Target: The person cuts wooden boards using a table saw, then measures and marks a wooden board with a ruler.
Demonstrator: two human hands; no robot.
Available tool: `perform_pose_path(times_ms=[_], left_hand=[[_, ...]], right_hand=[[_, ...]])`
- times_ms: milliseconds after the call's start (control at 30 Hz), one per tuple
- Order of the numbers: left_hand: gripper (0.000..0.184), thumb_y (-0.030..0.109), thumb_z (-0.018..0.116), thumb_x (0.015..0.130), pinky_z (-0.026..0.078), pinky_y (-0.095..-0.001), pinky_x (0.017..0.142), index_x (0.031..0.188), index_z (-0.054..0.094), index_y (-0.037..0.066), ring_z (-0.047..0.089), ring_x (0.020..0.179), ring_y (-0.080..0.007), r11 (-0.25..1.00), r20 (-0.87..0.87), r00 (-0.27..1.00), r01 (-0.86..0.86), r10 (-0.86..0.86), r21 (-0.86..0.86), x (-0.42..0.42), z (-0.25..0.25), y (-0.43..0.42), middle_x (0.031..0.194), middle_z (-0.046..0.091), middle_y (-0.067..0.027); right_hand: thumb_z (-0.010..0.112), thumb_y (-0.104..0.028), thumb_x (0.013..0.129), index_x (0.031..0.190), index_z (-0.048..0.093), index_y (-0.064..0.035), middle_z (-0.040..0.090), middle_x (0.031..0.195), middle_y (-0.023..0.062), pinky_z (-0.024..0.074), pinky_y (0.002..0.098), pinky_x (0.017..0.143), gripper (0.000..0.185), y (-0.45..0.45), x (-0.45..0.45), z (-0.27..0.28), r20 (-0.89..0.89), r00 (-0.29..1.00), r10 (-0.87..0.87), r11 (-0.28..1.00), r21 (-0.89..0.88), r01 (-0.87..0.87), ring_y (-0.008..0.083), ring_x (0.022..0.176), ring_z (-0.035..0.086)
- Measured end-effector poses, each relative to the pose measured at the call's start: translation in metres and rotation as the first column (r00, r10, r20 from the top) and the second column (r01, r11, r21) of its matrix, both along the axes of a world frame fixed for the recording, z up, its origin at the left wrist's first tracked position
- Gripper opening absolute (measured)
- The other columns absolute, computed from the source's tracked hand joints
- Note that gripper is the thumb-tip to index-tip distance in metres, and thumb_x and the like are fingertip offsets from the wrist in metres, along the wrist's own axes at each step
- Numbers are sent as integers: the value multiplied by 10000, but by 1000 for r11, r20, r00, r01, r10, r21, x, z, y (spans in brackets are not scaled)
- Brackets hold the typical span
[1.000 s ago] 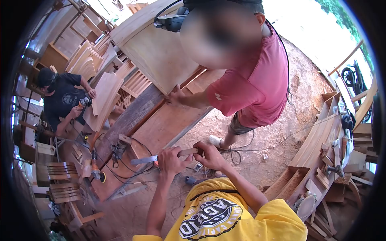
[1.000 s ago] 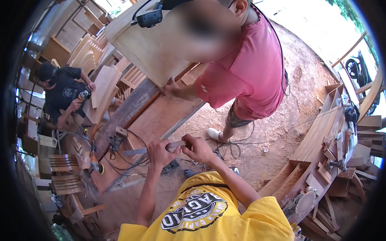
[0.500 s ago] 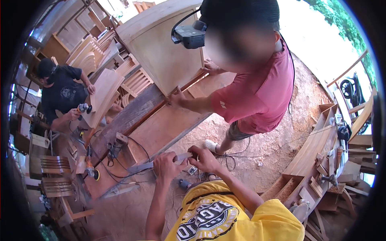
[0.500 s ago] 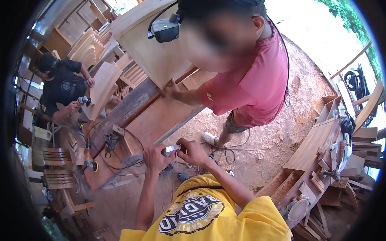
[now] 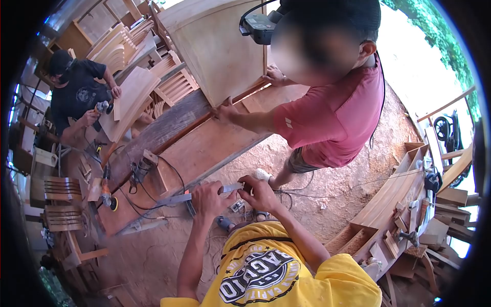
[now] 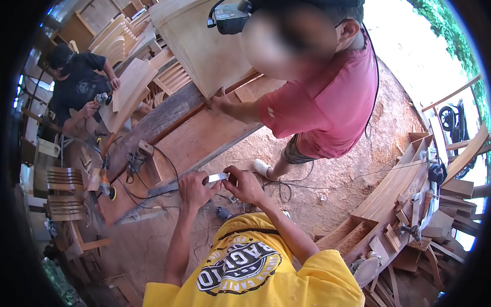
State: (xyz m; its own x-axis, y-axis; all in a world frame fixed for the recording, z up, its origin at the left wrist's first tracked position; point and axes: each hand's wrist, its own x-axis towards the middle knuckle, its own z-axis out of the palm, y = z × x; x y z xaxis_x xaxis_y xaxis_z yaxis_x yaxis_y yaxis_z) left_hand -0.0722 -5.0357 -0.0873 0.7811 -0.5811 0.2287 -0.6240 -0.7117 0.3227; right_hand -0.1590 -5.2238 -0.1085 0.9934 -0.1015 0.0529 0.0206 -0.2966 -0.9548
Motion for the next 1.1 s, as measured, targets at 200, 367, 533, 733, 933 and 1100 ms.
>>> perform_pose_path(times_ms=[200,367,533,733,933,1100], left_hand=[[421,452,813,707,469,-463,610,653,618,83,627,632,-329,1000,-14,1000,-5,5,-6,-2,5,-6,624,617,-103],[403,442,819,697,475,-459,599,659,638,85,637,627,-325,1000,-45,999,-14,14,5,-5,12,-9,629,628,-103],[389,438,819,696,487,-461,600,668,653,87,648,630,-325,1000,-23,1000,-2,2,7,-3,8,-8,634,636,-108],[392,449,815,701,491,-459,598,678,663,88,648,627,-327,1000,-10,1000,0,0,11,-3,8,-7,629,633,-116],[392,445,822,698,489,-456,591,675,659,89,645,620,-323,1000,-24,1000,-1,2,16,-1,7,-3,626,630,-117],[394,433,826,695,487,-453,589,663,648,83,644,618,-320,1000,-36,999,-10,11,23,-1,4,-2,629,631,-114]], right_hand=[[693,-164,897,1129,625,-29,684,723,140,521,414,645,277,-3,-2,-4,-9,1000,-20,1000,7,20,316,655,675],[698,-145,893,1155,640,-24,680,790,111,513,350,667,294,-6,-4,-1,-59,998,4,1000,-16,-5,227,686,653],[698,-150,892,1154,639,-26,678,790,111,514,351,671,295,-6,-5,-4,-43,999,-3,1000,-6,2,226,697,657],[696,-148,893,1150,635,-22,676,790,116,512,353,673,292,-4,-4,-3,-42,999,-3,1000,0,3,231,705,660],[696,-144,890,1139,640,-18,672,788,119,504,355,661,284,-1,-2,-5,-36,999,4,1000,1,-4,233,695,650],[692,-137,888,1128,645,-13,668,784,119,501,353,658,274,0,0,-8,-36,999,9,1000,9,-9,224,687,641]])
